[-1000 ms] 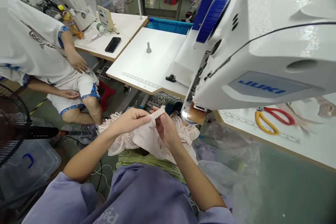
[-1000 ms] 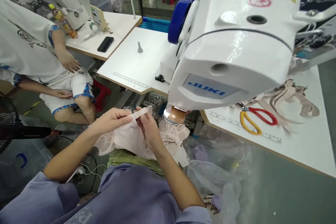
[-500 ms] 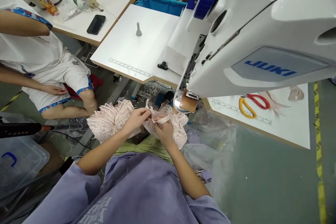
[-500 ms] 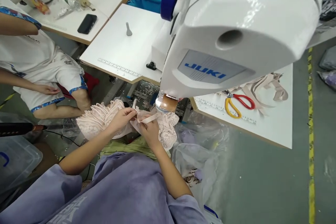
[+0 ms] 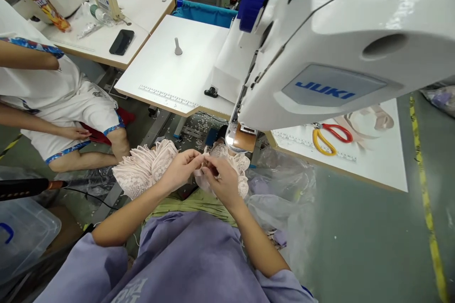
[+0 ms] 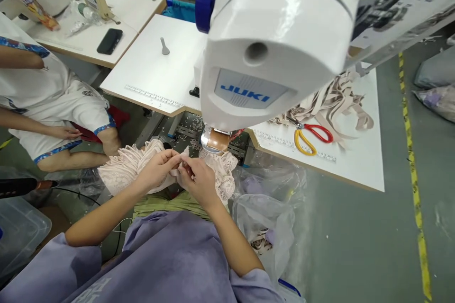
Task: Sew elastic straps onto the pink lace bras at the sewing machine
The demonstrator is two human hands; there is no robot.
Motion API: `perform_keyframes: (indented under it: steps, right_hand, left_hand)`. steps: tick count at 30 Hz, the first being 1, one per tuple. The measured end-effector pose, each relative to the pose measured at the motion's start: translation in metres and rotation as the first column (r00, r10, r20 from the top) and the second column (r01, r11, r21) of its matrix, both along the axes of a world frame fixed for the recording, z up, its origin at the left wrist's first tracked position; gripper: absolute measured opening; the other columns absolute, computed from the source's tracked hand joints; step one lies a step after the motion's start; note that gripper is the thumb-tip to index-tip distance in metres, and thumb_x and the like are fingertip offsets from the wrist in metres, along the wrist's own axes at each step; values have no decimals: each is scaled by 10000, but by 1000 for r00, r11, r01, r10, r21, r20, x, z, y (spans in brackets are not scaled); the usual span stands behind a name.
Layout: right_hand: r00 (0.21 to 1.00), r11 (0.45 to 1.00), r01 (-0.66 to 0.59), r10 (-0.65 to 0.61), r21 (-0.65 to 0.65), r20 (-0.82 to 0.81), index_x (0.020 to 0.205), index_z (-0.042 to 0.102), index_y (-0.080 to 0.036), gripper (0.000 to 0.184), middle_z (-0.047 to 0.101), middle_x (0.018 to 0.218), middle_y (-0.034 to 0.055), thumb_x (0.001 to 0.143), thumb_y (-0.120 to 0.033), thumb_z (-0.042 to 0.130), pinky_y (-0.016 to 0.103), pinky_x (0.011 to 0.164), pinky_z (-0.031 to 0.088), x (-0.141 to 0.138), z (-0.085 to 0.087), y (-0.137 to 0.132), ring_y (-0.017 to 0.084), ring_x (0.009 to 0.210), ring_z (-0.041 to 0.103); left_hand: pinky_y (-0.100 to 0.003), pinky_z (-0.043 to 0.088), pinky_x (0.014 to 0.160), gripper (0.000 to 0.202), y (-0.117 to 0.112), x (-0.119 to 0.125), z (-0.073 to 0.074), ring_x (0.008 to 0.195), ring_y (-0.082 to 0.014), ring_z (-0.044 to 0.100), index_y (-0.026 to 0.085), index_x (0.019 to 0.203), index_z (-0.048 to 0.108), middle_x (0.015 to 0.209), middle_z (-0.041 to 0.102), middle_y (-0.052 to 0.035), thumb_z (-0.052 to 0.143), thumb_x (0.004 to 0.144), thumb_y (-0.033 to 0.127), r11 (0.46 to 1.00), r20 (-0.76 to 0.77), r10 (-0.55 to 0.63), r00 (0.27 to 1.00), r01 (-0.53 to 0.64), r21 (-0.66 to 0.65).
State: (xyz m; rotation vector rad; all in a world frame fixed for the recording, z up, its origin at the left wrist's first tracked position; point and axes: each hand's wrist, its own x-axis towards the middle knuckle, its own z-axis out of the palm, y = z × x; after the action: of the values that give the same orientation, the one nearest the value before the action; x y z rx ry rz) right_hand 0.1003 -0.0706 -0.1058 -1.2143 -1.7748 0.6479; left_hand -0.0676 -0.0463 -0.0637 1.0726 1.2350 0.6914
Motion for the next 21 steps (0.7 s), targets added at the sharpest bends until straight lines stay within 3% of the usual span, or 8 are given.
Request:
perform_keyframes:
  steps: [5, 9, 12, 15, 17, 19, 21]
  right_hand:
    - [997, 998, 59, -59, -2, 48, 1228, 663, -200, 304, 701, 999, 79, 982, -336, 548, 285, 715, 541, -3, 9, 12, 173, 844, 665]
    - [992, 988, 123, -125, 94, 16, 1150, 708, -199, 233, 711, 995, 83, 951, -276, 613, 286, 726, 551, 0, 4, 11, 169, 840, 676]
    - [986, 976, 165, -160, 139, -44, 1029, 736, -197, 151, 709, 912, 75, 940, -229, 618, 284, 711, 551, -4, -2, 8, 165, 812, 666]
    - [979, 960, 204, -197, 190, -56, 897, 736, -214, 180, 696, 810, 51, 956, -231, 567, 274, 673, 546, -8, -11, 0, 152, 748, 653]
    - [993, 963, 111, -117, 246, 8, 871, 736, -231, 215, 702, 800, 37, 962, -248, 542, 256, 673, 551, 1, -20, 0, 139, 732, 658]
    - [981, 976, -25, -17, 216, 192, 911, 742, -264, 174, 720, 839, 13, 942, -271, 571, 220, 701, 556, 31, -27, 9, 119, 767, 675]
    - [913, 995, 32, -67, 92, 402, 996, 735, -284, 174, 734, 917, 6, 925, -258, 579, 213, 778, 561, 83, -24, 27, 119, 863, 688]
  left_hand:
    - [-210, 386, 578, 350, -2, -1, 8, 606, -92, 479, 165, 893, 625, 711, 547, 20, 608, 908, 515, 996, 183, -40, 982, 53, -68]
    - [-211, 369, 580, 365, 2, -4, 6, 607, -94, 454, 160, 790, 600, 690, 523, 25, 595, 908, 504, 994, 164, -56, 985, 71, -86]
    - [-234, 402, 625, 380, 4, 1, 2, 637, -118, 486, 165, 773, 590, 704, 546, 15, 527, 931, 504, 995, 40, -92, 995, 93, -23]
    - [-251, 415, 664, 411, 4, 13, 3, 686, -144, 523, 175, 731, 563, 703, 562, 7, 464, 948, 510, 985, -190, -100, 977, 125, 123]
    - [-254, 401, 630, 420, 4, 18, 6, 665, -154, 521, 186, 704, 550, 660, 554, 13, 482, 928, 534, 965, -360, -69, 930, 155, 213]
    - [-260, 401, 588, 434, 7, 13, 12, 611, -157, 512, 198, 682, 545, 615, 544, 18, 463, 922, 551, 945, -449, -79, 890, 210, 249]
    - [-266, 410, 569, 450, 12, -4, 21, 580, -164, 517, 213, 649, 542, 574, 542, 23, 452, 910, 569, 920, -519, -82, 851, 265, 290]
